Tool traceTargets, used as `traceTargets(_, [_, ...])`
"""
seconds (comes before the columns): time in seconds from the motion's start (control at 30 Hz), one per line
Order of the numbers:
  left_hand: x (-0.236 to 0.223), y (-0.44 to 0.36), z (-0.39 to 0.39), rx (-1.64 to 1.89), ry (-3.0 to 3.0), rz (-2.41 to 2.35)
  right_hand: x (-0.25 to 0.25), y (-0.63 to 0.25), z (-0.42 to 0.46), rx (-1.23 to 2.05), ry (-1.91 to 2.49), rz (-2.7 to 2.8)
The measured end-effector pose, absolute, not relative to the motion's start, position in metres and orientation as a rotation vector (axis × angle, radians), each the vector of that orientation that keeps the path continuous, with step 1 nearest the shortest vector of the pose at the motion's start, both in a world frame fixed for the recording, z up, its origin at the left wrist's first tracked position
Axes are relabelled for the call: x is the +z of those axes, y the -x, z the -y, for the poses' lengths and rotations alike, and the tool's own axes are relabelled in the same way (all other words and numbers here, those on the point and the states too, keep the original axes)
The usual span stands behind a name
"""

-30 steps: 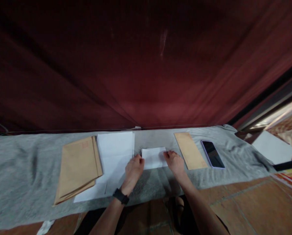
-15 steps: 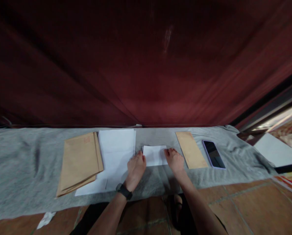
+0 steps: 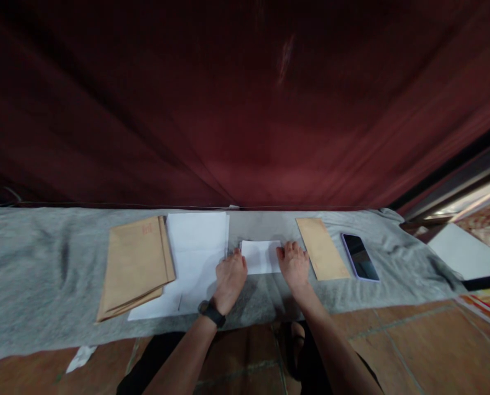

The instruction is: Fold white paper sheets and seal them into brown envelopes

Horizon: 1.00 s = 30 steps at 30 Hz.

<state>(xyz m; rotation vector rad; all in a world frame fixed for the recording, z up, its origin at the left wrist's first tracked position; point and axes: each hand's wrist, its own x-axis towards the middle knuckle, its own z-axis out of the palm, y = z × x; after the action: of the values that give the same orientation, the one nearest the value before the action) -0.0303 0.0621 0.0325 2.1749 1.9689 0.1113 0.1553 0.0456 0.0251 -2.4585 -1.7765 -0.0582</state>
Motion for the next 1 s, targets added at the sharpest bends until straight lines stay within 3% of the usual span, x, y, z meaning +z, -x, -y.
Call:
traceTargets(0.33, [0.034,0.029,-0.062,0.113,-2.210,-1.944,0.007,-0.123,-0.033,0.160,1.821,2.098])
traceTargets(0.8, [0.033,0.024,-0.057,0.217,-2.277,-1.925,-0.015,-0.119,-0.028,0.048,1.928,2.166])
traceTargets(1.0, [0.022,-0.007,-0.041,0.591,-2.479,-1.342,-0.021,-0.123,-0.024,0.004,1.886,2.287])
